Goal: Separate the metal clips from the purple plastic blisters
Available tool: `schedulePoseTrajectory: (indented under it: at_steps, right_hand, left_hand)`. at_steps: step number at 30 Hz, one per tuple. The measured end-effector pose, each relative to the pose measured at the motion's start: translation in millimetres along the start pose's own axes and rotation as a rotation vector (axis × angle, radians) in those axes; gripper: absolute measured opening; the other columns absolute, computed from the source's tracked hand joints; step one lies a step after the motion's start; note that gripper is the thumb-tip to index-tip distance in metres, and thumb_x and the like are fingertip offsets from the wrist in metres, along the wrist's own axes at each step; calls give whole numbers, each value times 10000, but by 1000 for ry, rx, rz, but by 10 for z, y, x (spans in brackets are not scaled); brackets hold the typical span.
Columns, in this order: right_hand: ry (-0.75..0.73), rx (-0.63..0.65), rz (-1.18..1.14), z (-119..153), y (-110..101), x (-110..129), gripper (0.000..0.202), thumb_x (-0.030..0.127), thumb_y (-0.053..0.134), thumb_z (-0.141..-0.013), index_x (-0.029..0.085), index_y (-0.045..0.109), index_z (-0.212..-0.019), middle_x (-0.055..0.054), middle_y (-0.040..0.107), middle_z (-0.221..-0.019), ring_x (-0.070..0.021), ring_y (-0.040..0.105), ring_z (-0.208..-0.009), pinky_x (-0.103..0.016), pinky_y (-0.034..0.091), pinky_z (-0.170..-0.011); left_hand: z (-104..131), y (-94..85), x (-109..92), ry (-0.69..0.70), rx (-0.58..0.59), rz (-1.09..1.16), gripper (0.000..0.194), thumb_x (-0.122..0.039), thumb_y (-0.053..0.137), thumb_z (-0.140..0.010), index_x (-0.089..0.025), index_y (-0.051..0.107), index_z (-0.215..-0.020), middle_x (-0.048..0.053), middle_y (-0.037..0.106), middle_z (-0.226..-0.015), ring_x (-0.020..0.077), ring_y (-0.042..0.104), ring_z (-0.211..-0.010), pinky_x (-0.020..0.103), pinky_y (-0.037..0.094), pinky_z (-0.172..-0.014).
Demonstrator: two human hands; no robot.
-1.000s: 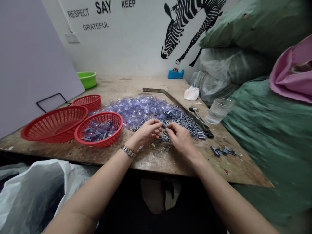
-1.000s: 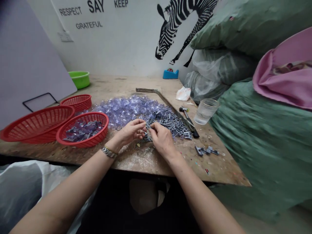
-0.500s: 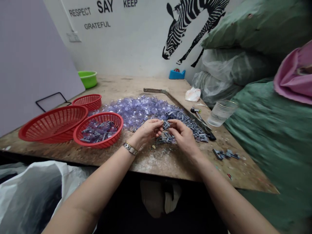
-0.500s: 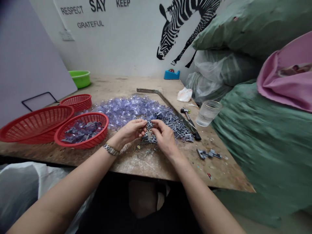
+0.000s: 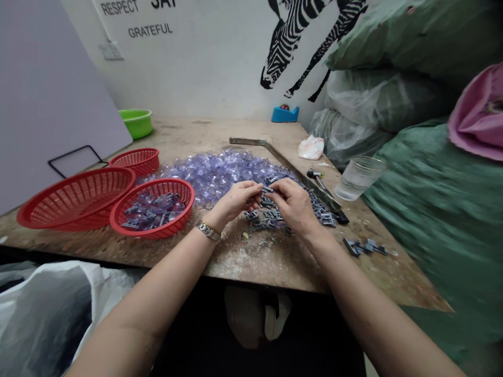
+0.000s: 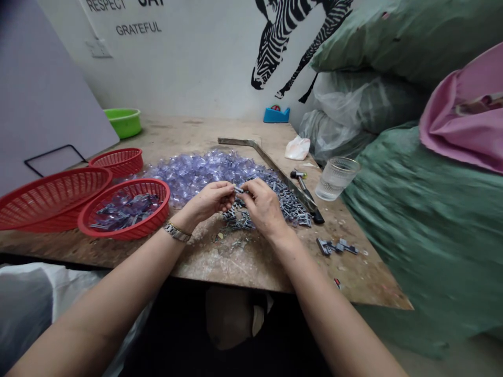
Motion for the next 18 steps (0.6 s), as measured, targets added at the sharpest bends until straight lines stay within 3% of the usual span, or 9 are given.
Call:
schedulePoseTrajectory:
  at_steps: [4,8,12,18]
  right_hand:
    - [143,38,-34,-51,40,-150,119,288,563,-821,204,568,-737,8,588,-655,-147,515,-634,-269,392,-642]
    - [244,10,-128,8,77,-299,139,321,562,-807,199,565,-740,17,582,-628,-139,515,-613,-263,385,-619]
    - [382,-55,-286,114,120,-438,149,342,584,-765,208,543,-716,30,556,-605,-138,540,-578,-261,404,-587]
    - [439,-92,-383,161,111,-525,159,348,608,-733,205,544,-705,38,533,-599,-136,536,-575,-266,413,-586]
  left_hand:
    - [-42,-162,2,61,-159,-344,215,-234,531,-867,-158,502,-668,-42,504,-550,59,464,-447,177,339,-453]
    - [-37,-243,27,151,-258,-838,122,-155,570,-806,-158,573,-684,7,611,-676,125,554,-653,227,422,-632]
    - [-31,-211,147,124,-217,-1197,118,-171,539,-826,-156,649,-787,73,679,-864,186,596,-822,280,444,-764]
    - [-6,-83,169,152,-142,-1462,199,-168,453,-872,-144,649,-896,102,661,-938,203,601,-884,294,452,-795]
Point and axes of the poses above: each hand's wrist, its own z-axis away from the middle knuckle, its own y-axis out of the palm, x = y × z, the point moved 5 cm from there along -z, towards the middle knuckle
